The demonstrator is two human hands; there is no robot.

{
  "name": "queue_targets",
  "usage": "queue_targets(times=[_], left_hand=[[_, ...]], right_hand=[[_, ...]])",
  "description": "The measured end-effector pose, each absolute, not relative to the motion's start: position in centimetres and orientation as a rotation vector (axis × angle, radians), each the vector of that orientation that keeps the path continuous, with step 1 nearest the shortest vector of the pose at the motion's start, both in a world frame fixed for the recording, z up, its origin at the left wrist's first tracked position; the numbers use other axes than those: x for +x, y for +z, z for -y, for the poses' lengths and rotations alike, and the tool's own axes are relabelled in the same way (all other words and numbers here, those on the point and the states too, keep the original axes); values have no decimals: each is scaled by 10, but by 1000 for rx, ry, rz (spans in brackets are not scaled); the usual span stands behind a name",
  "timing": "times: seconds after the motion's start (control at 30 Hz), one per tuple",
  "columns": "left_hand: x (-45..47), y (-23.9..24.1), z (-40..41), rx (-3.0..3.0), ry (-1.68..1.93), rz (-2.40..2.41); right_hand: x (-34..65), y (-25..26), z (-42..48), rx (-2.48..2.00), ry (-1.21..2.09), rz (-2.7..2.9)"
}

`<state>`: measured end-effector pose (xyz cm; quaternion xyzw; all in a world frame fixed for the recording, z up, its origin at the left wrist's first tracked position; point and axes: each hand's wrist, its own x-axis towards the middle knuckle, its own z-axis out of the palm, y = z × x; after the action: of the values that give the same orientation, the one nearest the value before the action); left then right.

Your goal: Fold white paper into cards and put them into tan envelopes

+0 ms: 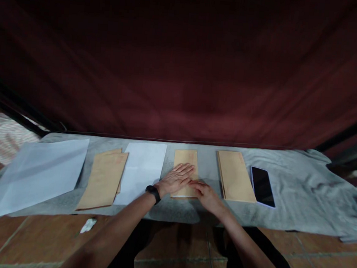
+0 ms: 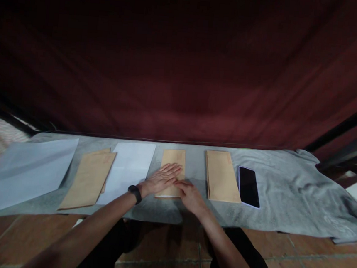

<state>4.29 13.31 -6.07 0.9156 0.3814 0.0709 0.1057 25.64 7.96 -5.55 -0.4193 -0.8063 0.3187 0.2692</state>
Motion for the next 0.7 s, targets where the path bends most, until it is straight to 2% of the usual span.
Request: queue_targets(times=[0.27,0.53,0.7], left_hand=[[37,-55,-71,2607,194,-1123],[26,-55,-46,2560,389,-1284],[20,-48,-44,2670,250,-1306]], right_hand=[[259,-55,-67,-1084,732,2269],[266,-51,-57,-1184,468,2477],[266,-49,-56,-1197,379,2514]])
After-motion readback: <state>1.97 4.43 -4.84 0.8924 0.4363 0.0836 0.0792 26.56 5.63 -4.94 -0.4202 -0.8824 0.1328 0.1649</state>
